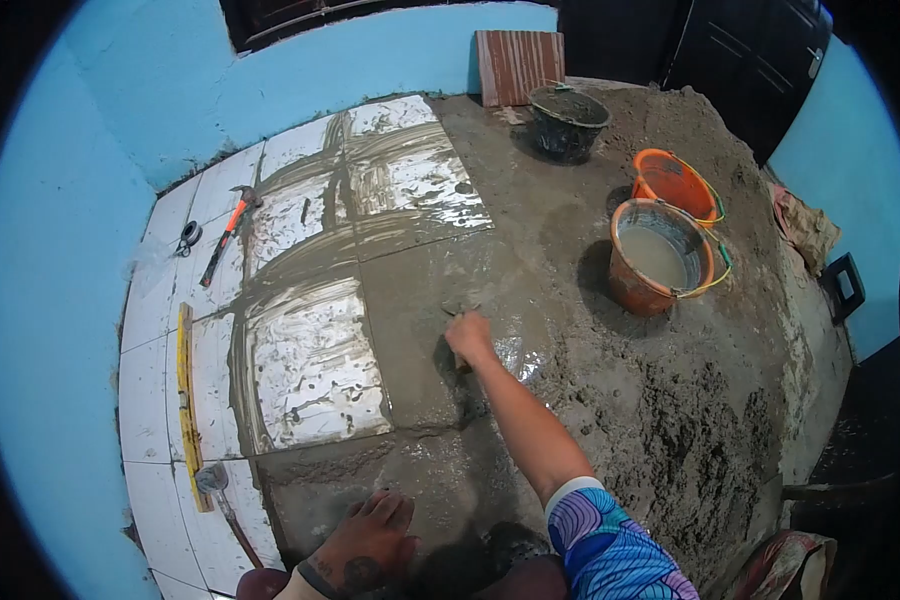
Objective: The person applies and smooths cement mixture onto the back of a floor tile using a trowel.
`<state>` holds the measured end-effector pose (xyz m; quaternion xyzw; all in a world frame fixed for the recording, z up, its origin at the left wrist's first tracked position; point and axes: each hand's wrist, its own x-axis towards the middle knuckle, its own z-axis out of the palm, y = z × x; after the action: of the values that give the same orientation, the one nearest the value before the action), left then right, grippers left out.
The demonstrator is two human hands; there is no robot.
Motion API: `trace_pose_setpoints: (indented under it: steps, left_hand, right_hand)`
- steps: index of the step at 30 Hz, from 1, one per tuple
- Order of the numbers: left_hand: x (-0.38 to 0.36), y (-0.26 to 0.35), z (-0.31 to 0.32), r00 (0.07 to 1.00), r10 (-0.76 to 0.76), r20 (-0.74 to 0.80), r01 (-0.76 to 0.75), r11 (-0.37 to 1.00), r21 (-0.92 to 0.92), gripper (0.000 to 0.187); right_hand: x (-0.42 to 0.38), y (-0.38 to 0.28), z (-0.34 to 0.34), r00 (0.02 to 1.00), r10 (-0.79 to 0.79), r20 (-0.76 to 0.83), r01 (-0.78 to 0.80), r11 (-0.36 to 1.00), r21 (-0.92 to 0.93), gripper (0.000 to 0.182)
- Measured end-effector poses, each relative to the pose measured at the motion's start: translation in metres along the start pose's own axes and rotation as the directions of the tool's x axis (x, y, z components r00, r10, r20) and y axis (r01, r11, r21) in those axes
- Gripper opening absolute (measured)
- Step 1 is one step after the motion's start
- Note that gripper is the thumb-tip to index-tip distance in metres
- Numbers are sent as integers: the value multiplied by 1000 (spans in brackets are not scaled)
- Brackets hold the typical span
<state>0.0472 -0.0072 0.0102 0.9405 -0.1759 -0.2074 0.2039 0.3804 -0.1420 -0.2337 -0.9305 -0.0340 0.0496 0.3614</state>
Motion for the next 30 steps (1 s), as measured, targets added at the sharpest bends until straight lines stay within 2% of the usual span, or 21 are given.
trace_pose_setpoints:
  steps: [2, 4, 8, 13, 17, 23, 27, 29, 30]
  left_hand:
    - [-12, 0, -3, 1000, -12, -21, 12, 1000, 8, 54]
    - [-22, -4, -4, 998, -15, -57, 15, 1000, 4, 53]
    - [-20, -16, 0, 994, 9, -107, -12, 999, -29, 52]
    - [3, -22, 2, 997, 44, -65, -49, 996, -80, 50]
    - [3, -18, 2, 998, 51, -34, -54, 995, -89, 50]
    - [-13, -20, -7, 1000, 2, 3, -1, 981, -193, 50]
    - [-21, -37, 12, 999, -12, -35, 7, 989, -148, 49]
    - [-22, -38, 10, 999, -32, 7, 33, 987, -157, 48]
    - [-22, -39, 9, 999, -42, 25, 45, 985, -165, 47]
  right_hand:
    - [2, 32, 1, 995, -97, -11, 96, 992, -88, 39]
    - [-17, 32, -42, 997, -63, 48, 66, 996, -55, 34]
    - [-49, 59, -68, 968, 171, -183, -169, 985, 26, 33]
    - [-78, 48, -84, 972, 157, -174, -159, 987, 2, 36]
    - [-77, 21, -61, 985, 98, -142, -90, 994, 57, 36]
    - [-41, -25, -10, 1000, 19, 20, -21, 993, 117, 44]
    - [-33, -18, -16, 990, -63, 123, 71, 996, -57, 39]
    - [-45, 2, -35, 995, -44, 93, 56, 991, -125, 38]
    - [-53, 13, -45, 1000, -5, 27, 8, 992, -128, 37]
